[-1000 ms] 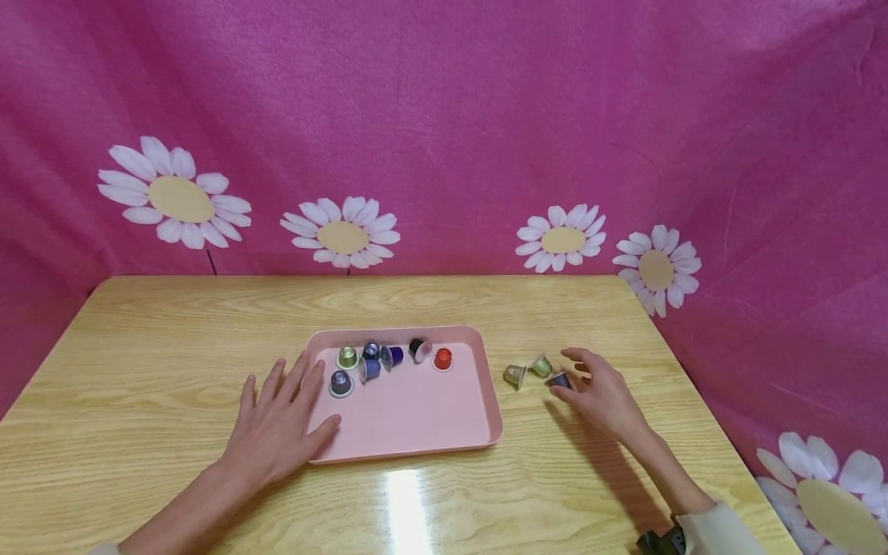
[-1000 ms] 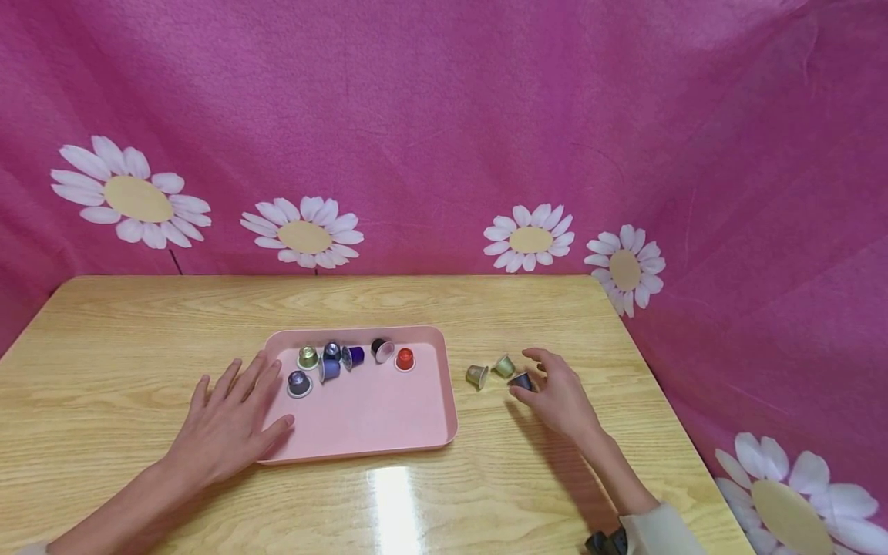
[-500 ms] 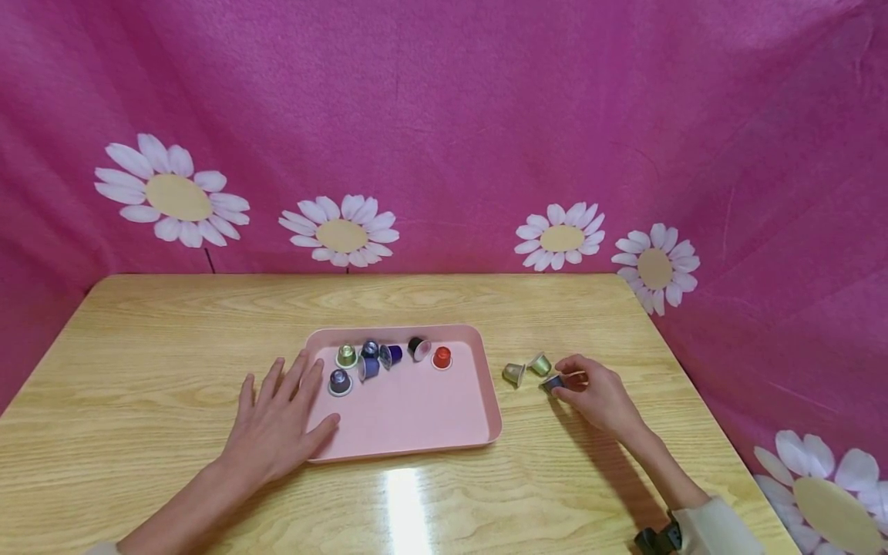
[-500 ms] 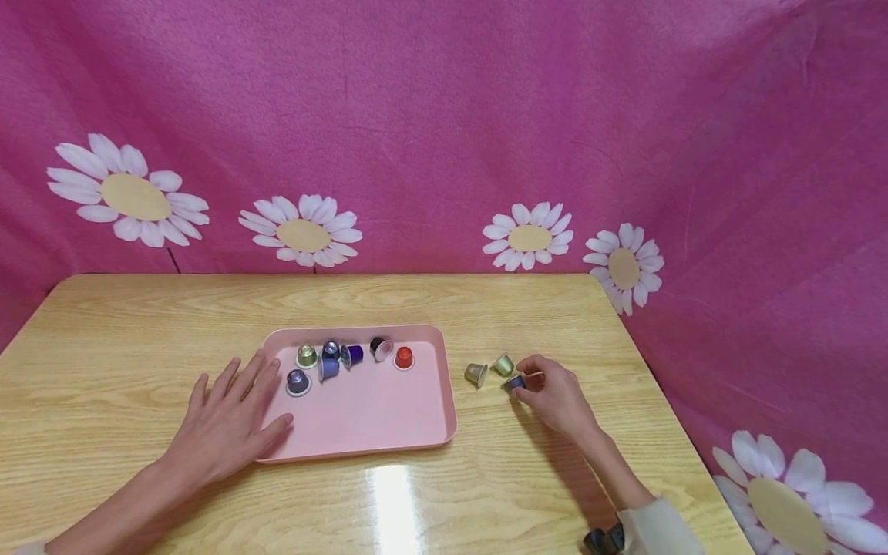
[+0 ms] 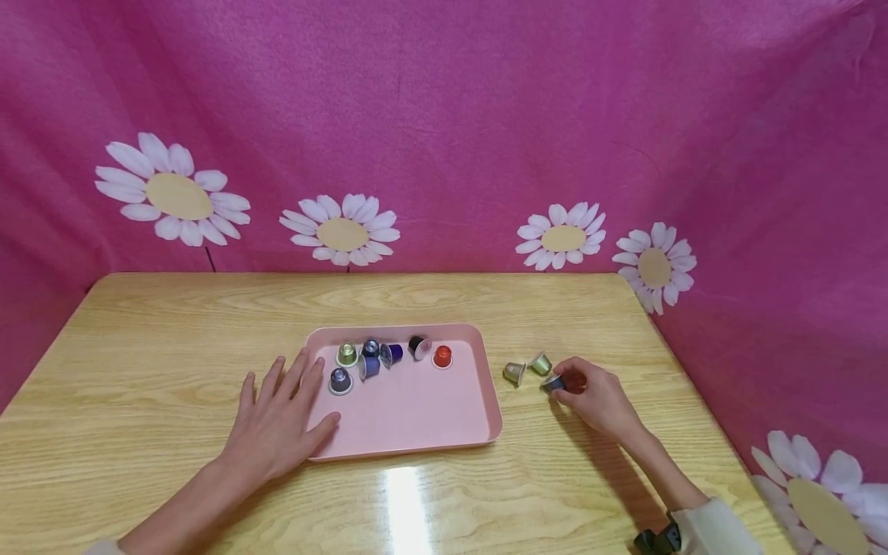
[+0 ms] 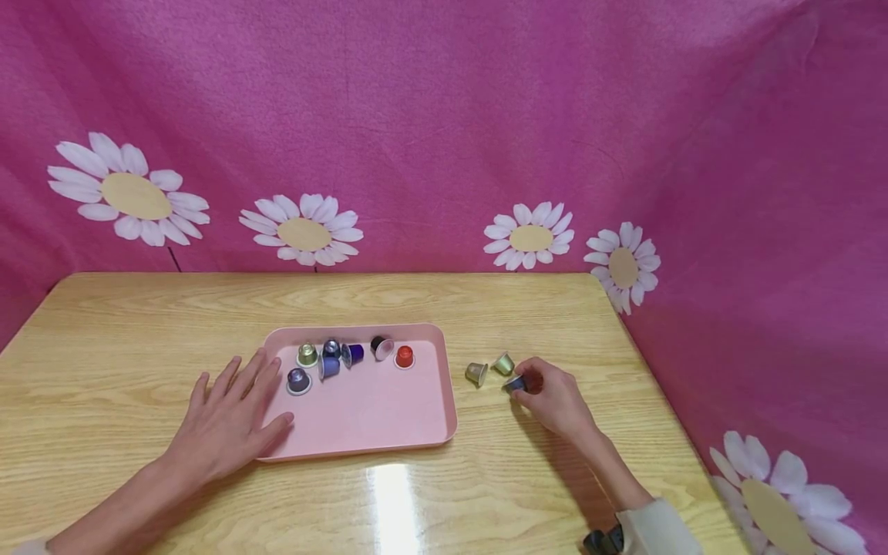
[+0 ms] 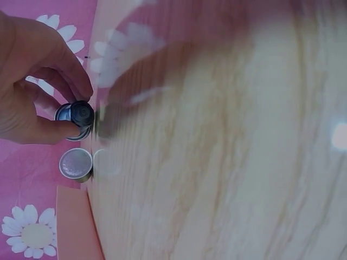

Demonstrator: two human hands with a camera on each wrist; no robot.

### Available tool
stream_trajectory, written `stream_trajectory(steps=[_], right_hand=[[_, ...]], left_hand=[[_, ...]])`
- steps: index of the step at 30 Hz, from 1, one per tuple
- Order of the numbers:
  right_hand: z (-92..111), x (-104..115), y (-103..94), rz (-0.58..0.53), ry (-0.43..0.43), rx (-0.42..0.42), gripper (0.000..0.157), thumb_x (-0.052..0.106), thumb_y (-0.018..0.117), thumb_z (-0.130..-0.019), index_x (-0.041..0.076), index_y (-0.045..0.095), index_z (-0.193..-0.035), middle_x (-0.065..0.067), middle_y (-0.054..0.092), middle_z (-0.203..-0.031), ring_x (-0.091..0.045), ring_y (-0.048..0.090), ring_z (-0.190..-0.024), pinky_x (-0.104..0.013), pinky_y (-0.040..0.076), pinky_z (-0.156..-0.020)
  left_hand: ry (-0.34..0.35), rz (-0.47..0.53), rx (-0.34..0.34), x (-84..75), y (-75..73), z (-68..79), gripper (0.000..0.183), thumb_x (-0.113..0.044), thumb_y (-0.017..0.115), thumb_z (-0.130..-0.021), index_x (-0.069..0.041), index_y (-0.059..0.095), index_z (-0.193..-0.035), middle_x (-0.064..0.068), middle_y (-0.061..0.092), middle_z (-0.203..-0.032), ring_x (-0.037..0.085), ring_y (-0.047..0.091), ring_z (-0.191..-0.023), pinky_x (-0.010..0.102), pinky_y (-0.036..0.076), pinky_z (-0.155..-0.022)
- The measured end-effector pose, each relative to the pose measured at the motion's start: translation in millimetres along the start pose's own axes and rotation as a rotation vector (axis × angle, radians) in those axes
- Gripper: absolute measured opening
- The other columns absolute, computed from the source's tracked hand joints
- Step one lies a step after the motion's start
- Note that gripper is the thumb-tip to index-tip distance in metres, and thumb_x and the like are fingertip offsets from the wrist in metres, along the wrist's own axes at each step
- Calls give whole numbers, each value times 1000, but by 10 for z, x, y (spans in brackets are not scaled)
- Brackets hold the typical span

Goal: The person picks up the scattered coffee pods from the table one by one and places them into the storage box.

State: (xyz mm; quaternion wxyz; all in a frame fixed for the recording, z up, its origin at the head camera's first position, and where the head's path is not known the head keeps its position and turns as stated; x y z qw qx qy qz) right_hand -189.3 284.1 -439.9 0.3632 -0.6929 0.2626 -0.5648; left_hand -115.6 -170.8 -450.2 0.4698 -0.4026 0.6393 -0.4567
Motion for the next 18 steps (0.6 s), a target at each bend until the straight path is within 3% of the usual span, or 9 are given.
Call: stream_trajectory(steps=[10,18], right_hand=[[-18,257,-54,-84,-67,-58,26,-4,76,-82,2,66,-105,-9,70,-96,-25,69,-89,-39,58,-80],[-32,652,-23,-169,-107,-21,26,-5,77,-82,8,68,-103,-2,71,-96,-19,69,-90,-43,56,-85]], left_hand=[[-7,2,12,-9,-22,-2,81,-55,58,-93,-7,36,-154,19,25,-160,48,22,-142,74,11,-106],[-4,3,13,-8,-22,-6,81,-55,57,-93,-7,36,-154,20,25,-160,49,22,-142,74,11,-106]])
Point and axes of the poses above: each hand's wrist, its own z-axis away from the middle knuckle, its own y-axis out of the palm, x = y × z, the point moved 1 cm from there along -z, towards the middle knuckle
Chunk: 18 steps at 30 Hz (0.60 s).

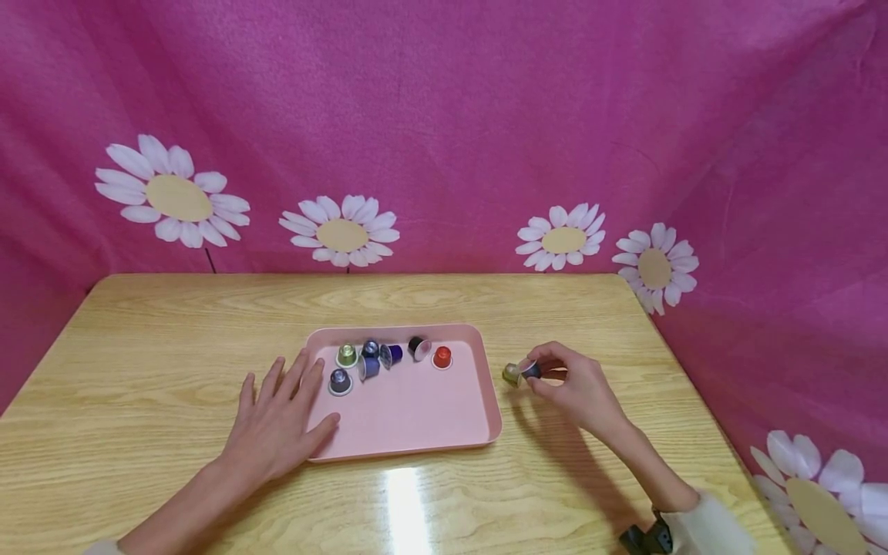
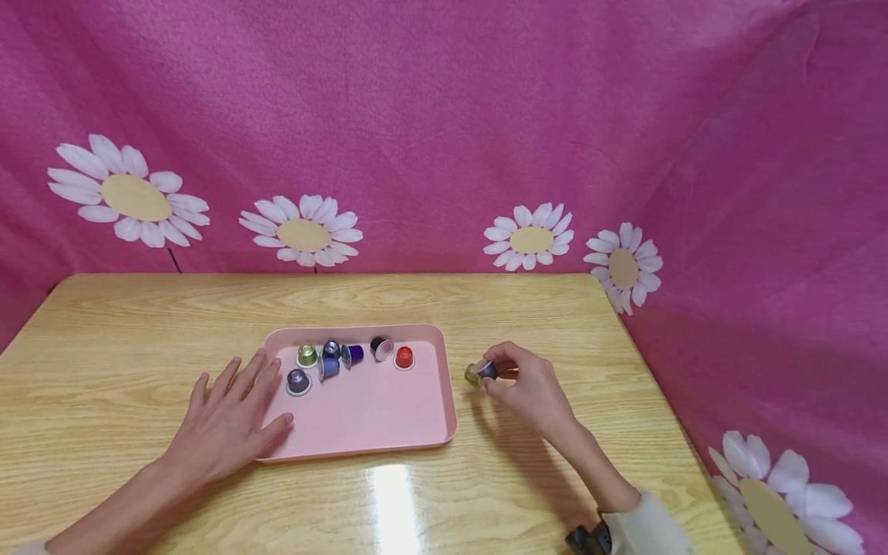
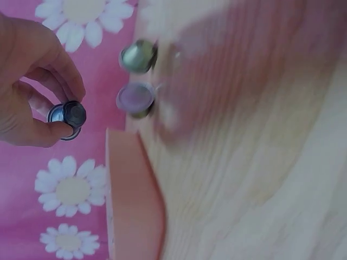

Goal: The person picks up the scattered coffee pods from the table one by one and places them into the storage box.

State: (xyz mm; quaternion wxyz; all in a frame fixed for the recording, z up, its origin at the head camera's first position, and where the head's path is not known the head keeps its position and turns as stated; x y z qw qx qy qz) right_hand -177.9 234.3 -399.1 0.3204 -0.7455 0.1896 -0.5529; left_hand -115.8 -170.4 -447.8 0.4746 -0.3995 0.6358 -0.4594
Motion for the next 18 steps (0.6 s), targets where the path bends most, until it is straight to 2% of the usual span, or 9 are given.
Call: stream_trajectory(steps=[4,9,14,18], right_hand=[[-40,138,73,-26,-39,29,27,-6,77,-81,10,69,-102,1,70,-96,-18,68,-88,-46,56,-85],[-113,289,174,-31,-93,56,27,-6,77,-81,9,69,-101,2,70,-94,-14,68,-85,-41,57,-83],[-186,418,303,-83,-104,99,26,-6,77,-81,10,69,-100,4,70,-92,-14,67,-84,-45,57,-83],[-240,471,424,-77,-133,132,25,-4,77,-81,12,69,-98,6,70,-90,-13,68,-86,-43,57,-83]], left_hand=[[0,-1,-3,1,4,1,80,-55,58,-93,-7,36,-154,19,25,-160,49,22,-142,74,11,-106],[2,-2,-11,7,19,2,80,-54,59,-93,-7,38,-153,19,25,-160,49,23,-141,74,12,-106],[3,-7,-16,5,27,3,79,-54,59,-92,-7,38,-153,19,26,-160,49,24,-141,75,13,-106],[6,-8,-20,9,33,3,79,-54,58,-93,-7,38,-153,19,26,-160,49,24,-141,75,13,-105]])
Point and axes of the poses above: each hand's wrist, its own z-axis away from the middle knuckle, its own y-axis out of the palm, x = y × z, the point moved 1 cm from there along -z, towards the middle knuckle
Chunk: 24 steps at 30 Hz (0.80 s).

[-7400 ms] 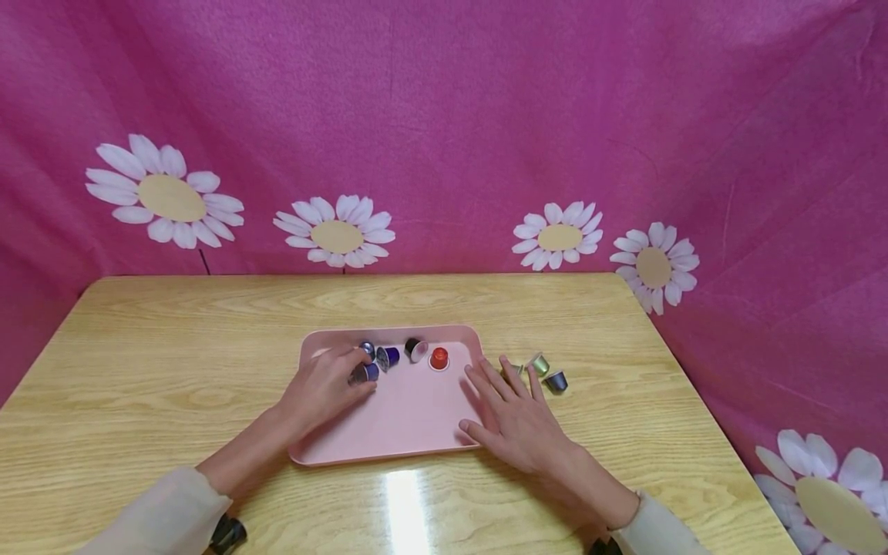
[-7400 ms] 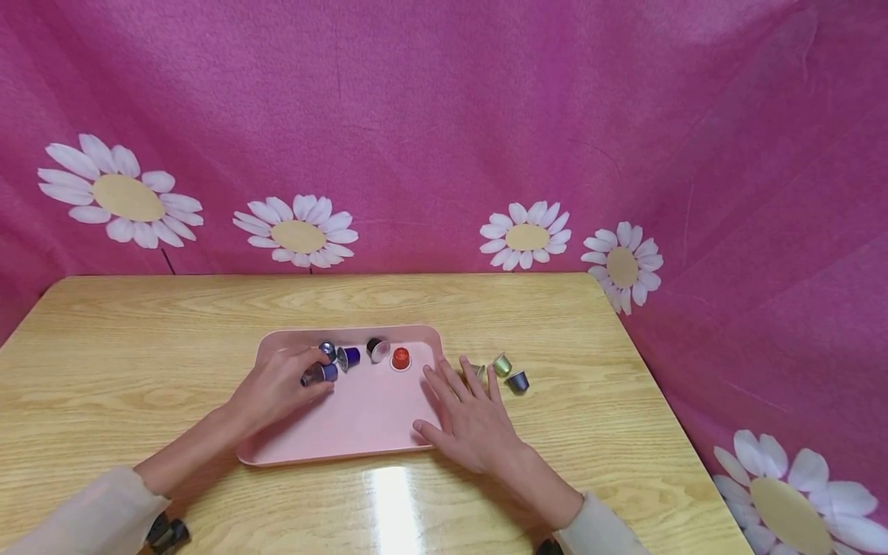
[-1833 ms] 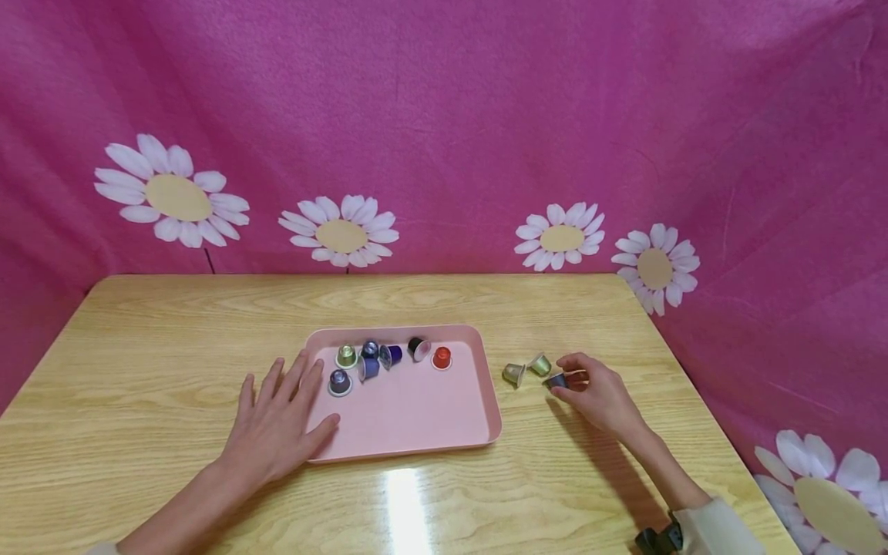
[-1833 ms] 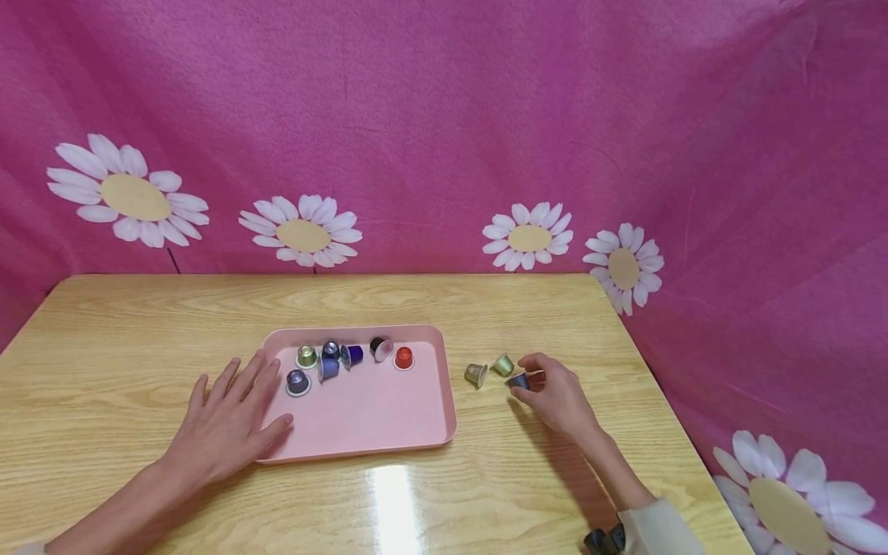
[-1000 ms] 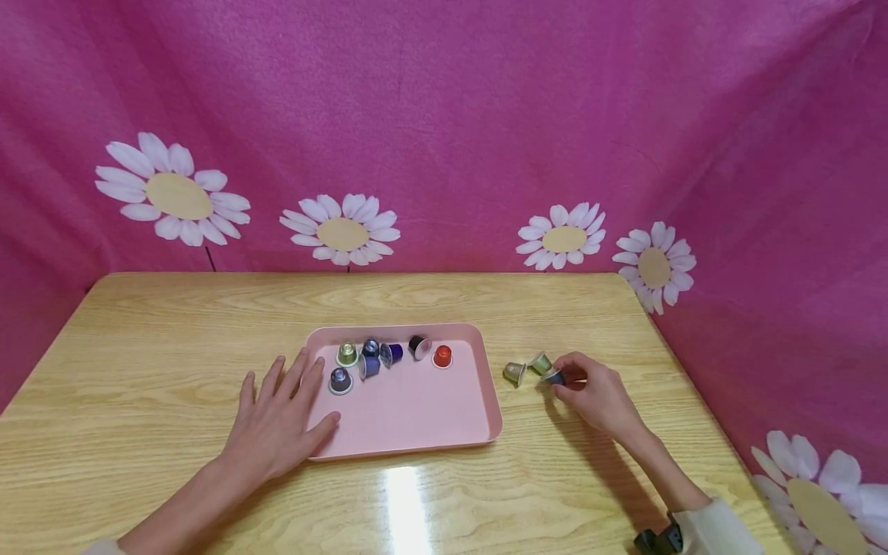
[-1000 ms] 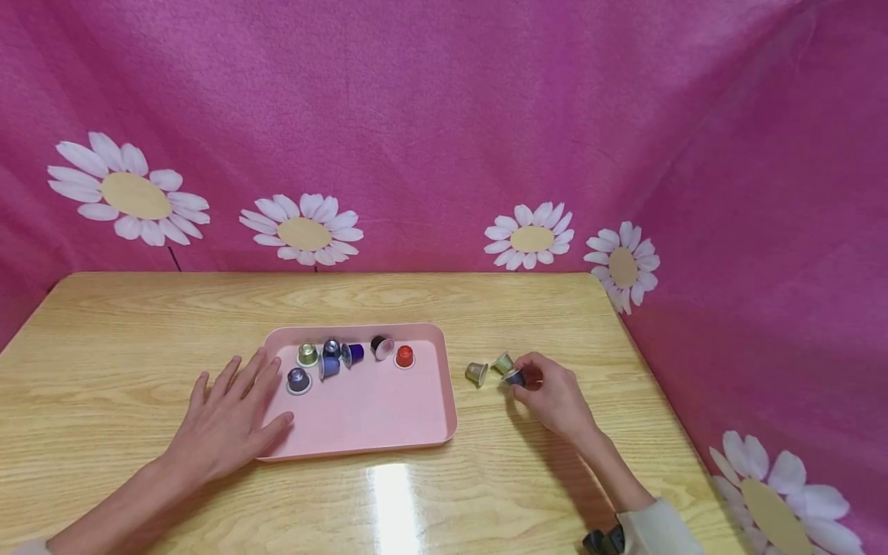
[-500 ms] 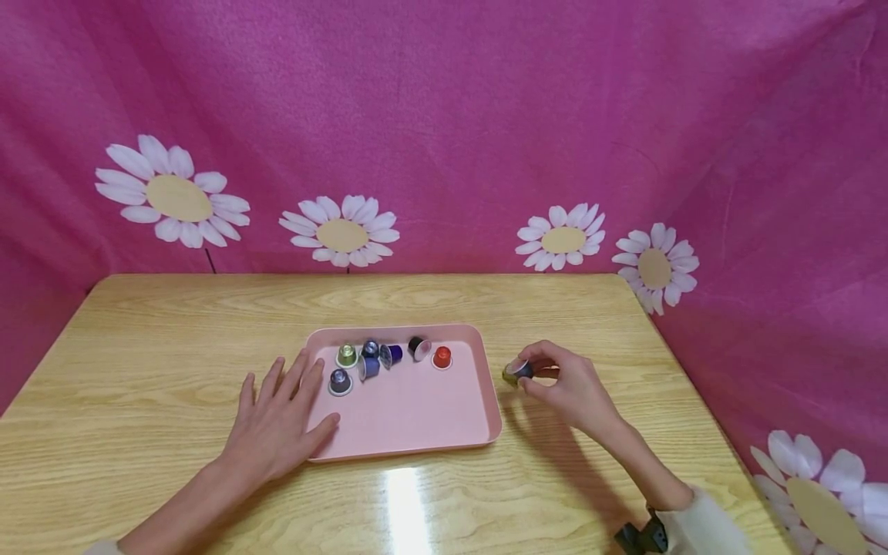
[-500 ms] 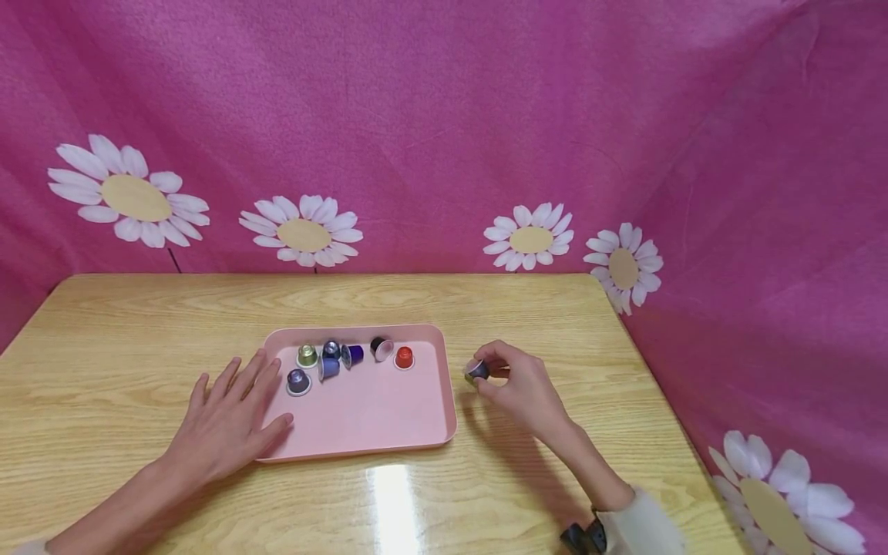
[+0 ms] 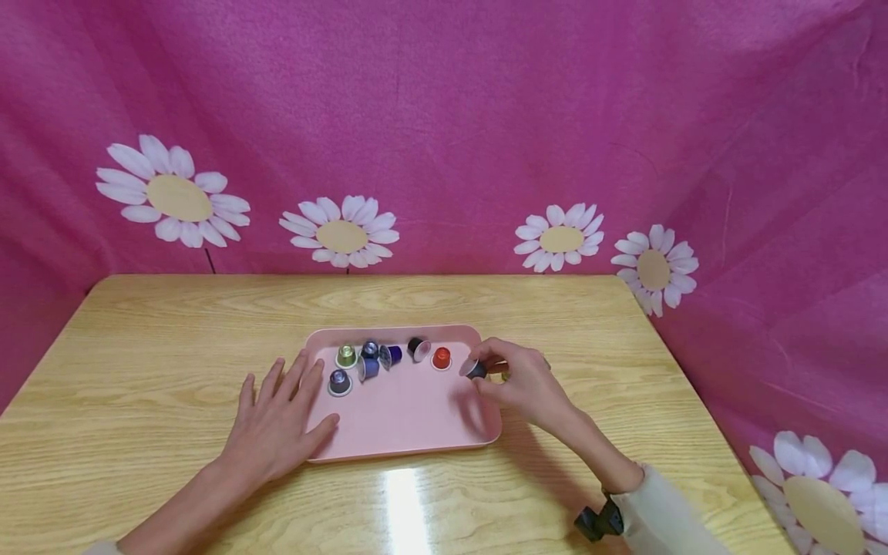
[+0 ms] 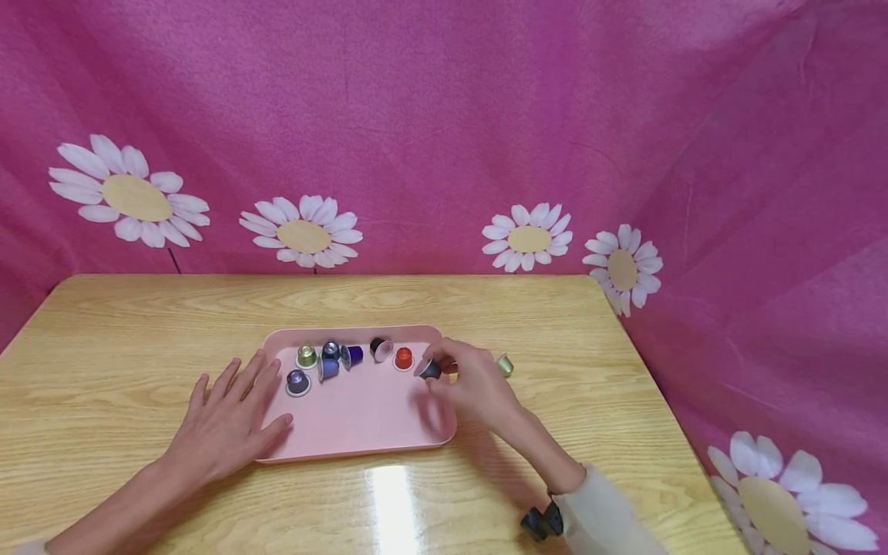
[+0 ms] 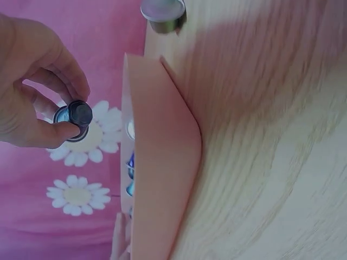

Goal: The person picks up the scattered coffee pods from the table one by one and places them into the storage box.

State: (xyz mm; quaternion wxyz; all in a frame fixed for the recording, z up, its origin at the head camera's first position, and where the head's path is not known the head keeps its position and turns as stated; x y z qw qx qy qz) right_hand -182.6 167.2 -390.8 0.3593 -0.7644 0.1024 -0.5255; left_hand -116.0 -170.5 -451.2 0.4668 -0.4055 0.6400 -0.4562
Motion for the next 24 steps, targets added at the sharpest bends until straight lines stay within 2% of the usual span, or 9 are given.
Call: stream_trajectory(steps=[6,12,20,24], right_hand=[[-97,2,206,17,-40,41,24,-5,76,-82,10,69,-99,6,70,-91,-12,67,-85,-41,57,-79],[-186,1,380,32,-73,58,23,-5,75,-83,11,68,-98,6,70,-92,-13,69,-88,-31,57,-82],[-322,11,513,103,-104,94,24,-4,78,-82,6,71,-102,-2,71,-100,-15,68,-91,-25,55,-82],[-377,20,569,109,-140,103,26,-5,78,-81,2,71,-105,-7,70,-106,-17,66,-92,-27,56,-81]], left_hand=[[2,3,0,7,4,6,80,-54,59,-92,-7,38,-153,20,26,-160,49,24,-141,74,13,-106],[-3,1,9,2,-2,2,80,-55,59,-93,-7,37,-154,20,25,-160,49,23,-141,73,13,-107],[-3,6,8,-3,-8,-1,80,-54,58,-93,-7,37,-154,20,25,-160,48,23,-141,73,13,-107],[-3,9,2,-4,-12,0,79,-53,59,-93,-7,38,-154,19,26,-160,48,24,-141,73,13,-107]])
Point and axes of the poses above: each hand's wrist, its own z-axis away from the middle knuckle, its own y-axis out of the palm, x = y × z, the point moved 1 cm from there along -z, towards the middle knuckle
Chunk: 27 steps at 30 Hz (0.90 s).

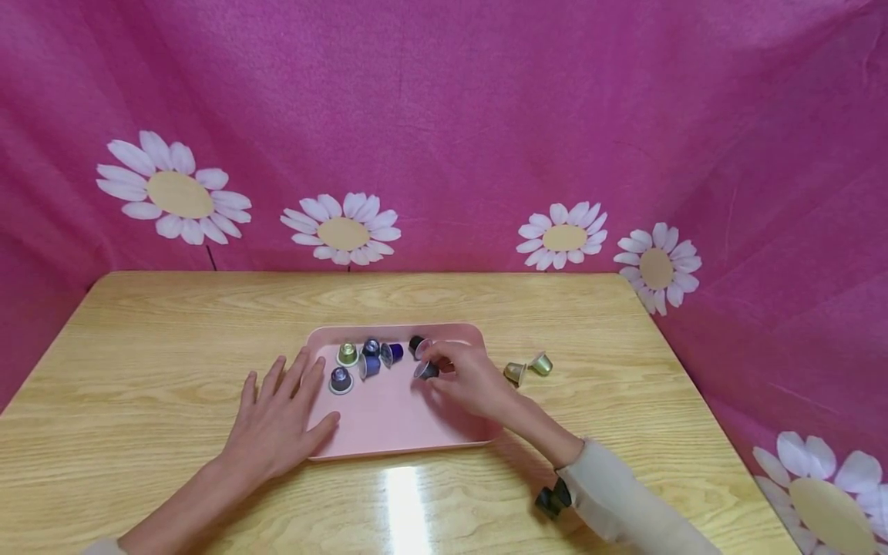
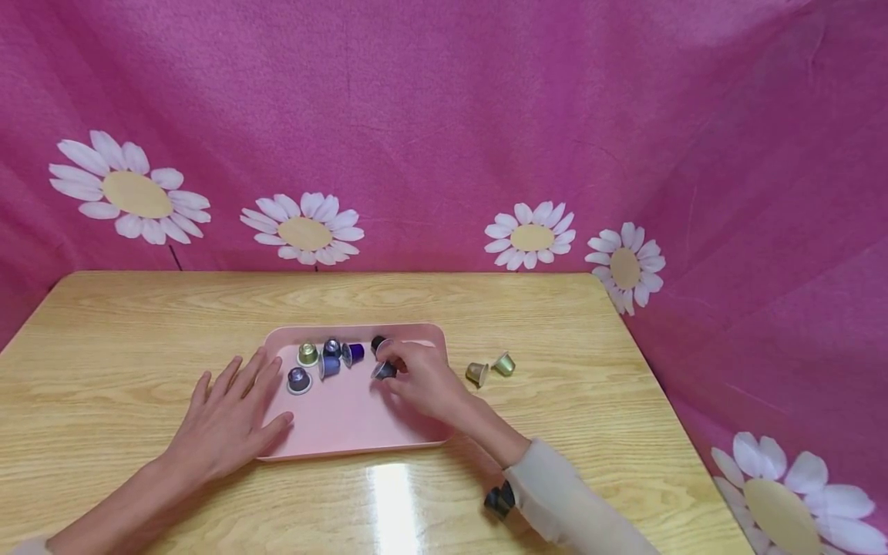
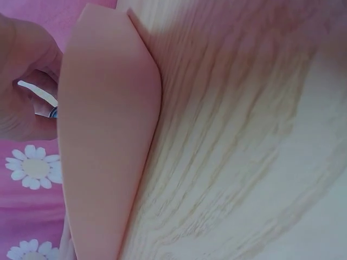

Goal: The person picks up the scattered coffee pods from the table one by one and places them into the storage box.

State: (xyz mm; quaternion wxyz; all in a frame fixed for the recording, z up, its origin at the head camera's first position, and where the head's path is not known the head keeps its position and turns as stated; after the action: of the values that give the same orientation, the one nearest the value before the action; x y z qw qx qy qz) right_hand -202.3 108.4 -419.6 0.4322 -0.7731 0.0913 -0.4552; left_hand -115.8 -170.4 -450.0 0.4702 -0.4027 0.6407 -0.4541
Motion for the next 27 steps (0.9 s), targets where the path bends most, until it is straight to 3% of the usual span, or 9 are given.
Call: stream_trajectory(steps=[6,12,20,27], right_hand=[[-70,-9,85,66,-53,-19,24,-3,80,-78,8,72,-98,0,69,-95,-14,61,-84,-31,55,-77],[-85,-17,166,73,-37,3,25,0,82,-79,7,71,-101,-1,71,-95,-12,64,-85,-24,53,-79],[-95,-11,224,63,0,39,27,0,80,-81,5,70,-105,-3,70,-96,-13,64,-85,-29,55,-78],[-110,-23,249,99,-2,68,28,2,79,-82,6,71,-108,-1,68,-97,-11,62,-85,-26,53,-78]], left_hand=[[-1,5,1,5,5,-3,79,-53,59,-93,-7,37,-154,20,25,-160,48,23,-141,72,12,-107],[0,16,6,6,9,2,79,-52,60,-92,-7,37,-154,20,25,-160,49,23,-141,72,12,-107],[6,13,5,3,4,3,74,-50,60,-92,-10,42,-152,20,26,-160,49,24,-141,73,13,-107],[11,9,-4,11,6,0,72,-50,61,-92,-12,43,-151,20,27,-159,49,24,-141,73,13,-106]])
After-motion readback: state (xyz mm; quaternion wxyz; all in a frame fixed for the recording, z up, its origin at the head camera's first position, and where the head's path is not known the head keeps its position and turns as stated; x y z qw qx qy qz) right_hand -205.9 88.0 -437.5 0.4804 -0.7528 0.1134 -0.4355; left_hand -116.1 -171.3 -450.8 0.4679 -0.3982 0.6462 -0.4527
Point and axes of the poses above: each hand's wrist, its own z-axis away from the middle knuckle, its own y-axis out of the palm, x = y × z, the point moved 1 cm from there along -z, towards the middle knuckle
